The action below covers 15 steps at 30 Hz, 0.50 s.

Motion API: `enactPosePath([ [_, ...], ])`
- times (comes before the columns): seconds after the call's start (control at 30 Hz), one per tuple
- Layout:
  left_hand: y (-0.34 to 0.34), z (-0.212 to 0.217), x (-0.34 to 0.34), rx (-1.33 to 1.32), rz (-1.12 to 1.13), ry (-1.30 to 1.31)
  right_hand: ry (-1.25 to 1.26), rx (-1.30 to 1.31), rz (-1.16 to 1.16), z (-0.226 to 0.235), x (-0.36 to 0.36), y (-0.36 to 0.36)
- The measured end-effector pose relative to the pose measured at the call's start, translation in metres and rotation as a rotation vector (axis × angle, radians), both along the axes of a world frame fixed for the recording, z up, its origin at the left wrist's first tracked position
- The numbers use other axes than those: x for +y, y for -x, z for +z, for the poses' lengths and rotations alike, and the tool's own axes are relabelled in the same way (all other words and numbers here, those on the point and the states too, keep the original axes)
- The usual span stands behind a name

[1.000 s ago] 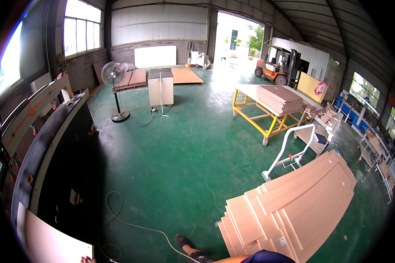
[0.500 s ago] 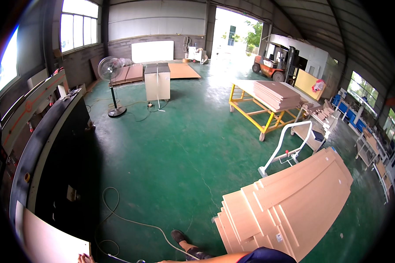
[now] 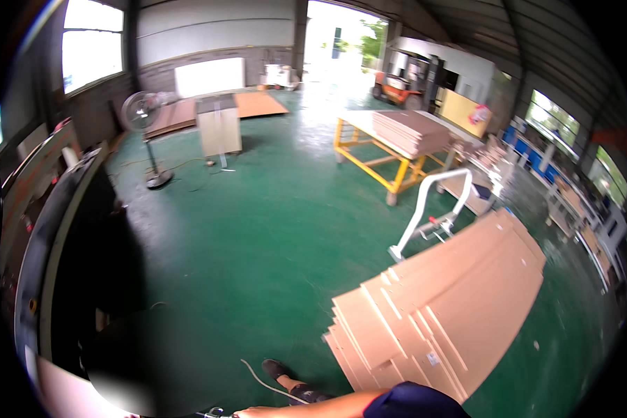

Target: The person applies a piece of tape to the surface of a wooden board, then aligns the board on a machine and uses an air nozzle to clean the surface.

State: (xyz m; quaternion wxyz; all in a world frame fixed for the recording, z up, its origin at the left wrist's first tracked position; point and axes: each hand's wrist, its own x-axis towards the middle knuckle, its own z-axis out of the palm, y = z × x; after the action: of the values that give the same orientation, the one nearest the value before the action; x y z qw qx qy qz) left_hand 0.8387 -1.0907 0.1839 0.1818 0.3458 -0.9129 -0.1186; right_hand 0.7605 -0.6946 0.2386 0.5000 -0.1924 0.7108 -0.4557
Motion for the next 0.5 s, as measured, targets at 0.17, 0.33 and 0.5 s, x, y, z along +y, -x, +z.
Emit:
enactPosePath([
  [0.17, 0.006, 0.016, 0.025, 0.077, -0.026, 0.072, 0.110, 0.393, -0.024, -0.042, -0.013, -0.012],
  [0.33, 0.033, 0.036, 0.065, 0.165, -0.118, 0.095, 0.159, 0.341, -0.137, -0.029, 0.014, -0.010],
  [0.5, 0.052, 0.047, 0.091, 0.233, -0.175, 0.094, 0.275, 0.358, -0.340, -0.033, 0.037, -0.009],
])
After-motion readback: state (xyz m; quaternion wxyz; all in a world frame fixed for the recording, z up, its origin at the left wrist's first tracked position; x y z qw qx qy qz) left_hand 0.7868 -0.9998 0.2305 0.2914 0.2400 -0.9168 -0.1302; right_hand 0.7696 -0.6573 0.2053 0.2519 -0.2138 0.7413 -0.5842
